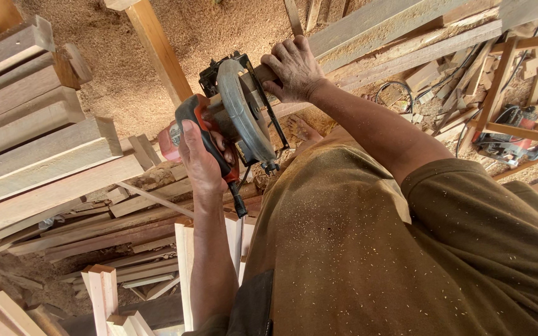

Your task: The person uses a circular saw to cut multiple wooden planks on a workbench. They position each plank, make a cut, and then move the cut piece aside to prepare for the next cut.

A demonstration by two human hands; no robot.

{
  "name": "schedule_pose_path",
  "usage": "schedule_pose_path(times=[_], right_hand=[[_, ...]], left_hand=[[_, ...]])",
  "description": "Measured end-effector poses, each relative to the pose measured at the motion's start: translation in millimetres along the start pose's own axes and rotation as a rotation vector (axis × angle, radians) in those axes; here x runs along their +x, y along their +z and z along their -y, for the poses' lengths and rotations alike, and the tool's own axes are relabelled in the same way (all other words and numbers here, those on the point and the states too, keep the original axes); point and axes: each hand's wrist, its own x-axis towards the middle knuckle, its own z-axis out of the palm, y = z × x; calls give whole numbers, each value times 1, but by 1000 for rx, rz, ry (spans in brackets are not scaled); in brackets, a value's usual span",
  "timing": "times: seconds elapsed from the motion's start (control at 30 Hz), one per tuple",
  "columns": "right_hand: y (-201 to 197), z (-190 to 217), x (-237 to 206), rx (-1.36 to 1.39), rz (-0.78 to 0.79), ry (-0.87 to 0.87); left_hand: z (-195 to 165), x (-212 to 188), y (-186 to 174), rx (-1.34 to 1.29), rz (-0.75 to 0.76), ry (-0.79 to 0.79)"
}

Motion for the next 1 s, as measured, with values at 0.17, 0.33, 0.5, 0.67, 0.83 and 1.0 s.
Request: schedule_pose_path(times=[0.17,0.33,0.5,0.67,0.83,1.0], right_hand=[[0,-1,0,13,-9,-6],[-1,0,2,1,-32,-11],[-3,0,3,20,31,4],[-2,0,5,3,45,9],[-1,0,5,8,26,3],[-3,1,3,8,9,0]], left_hand=[[-3,3,1,1,-4,-6],[1,5,-2,46,-24,-1],[4,9,-4,72,-25,28],[3,11,-4,49,9,56],[5,20,-8,81,-7,97],[5,28,-9,84,-26,51]])
